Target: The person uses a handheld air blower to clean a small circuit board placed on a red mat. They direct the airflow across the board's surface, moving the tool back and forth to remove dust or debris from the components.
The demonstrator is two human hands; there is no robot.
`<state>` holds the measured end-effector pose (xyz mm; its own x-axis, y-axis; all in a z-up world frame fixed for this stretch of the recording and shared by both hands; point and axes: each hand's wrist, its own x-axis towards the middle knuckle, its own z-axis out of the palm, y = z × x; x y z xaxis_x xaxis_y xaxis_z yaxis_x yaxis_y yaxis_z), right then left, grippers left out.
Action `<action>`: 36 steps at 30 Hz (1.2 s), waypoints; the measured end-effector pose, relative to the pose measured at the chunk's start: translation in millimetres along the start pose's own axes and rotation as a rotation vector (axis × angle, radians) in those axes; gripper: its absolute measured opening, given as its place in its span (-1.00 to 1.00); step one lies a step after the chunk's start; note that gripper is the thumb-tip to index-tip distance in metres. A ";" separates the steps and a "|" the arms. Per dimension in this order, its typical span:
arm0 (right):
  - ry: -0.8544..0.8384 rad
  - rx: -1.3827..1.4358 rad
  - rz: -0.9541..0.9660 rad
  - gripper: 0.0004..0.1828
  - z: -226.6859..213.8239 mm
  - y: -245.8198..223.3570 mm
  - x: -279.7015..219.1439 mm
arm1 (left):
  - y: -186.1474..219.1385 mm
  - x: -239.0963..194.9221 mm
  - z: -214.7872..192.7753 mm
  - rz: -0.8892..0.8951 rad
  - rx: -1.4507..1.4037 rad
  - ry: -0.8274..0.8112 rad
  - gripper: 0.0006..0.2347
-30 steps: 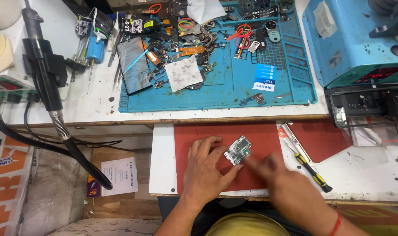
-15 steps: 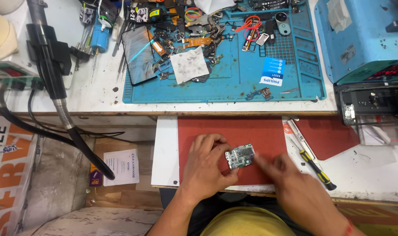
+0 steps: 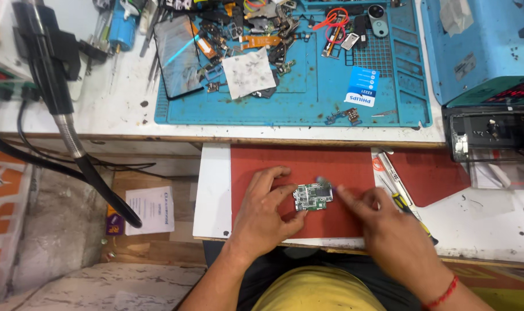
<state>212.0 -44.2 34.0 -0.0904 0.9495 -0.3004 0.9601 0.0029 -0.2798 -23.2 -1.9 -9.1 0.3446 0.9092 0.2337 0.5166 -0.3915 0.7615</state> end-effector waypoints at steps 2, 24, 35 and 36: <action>-0.008 0.013 -0.138 -0.17 0.2 -1.9 -10.2 | -0.3 -0.7 -0.8 -0.008 -0.015 -0.011 -0.63; -0.180 -0.089 -0.235 -0.17 -6.2 -14.2 6.5 | -0.3 3.3 -2.4 -0.064 -0.092 -0.046 -0.52; 0.670 0.147 0.035 -0.50 127.9 129.7 17.8 | -15.0 -3.2 -48.4 -0.072 -0.034 0.354 -0.58; 0.721 0.190 0.033 -0.54 136.2 143.9 19.3 | -28.0 2.2 -69.9 -0.072 0.219 0.474 -0.58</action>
<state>312.4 -68.2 -136.2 0.1960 0.9186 0.3431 0.8912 -0.0210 -0.4531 -91.8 21.0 12.3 -0.0643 0.8795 0.4716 0.6948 -0.2998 0.6537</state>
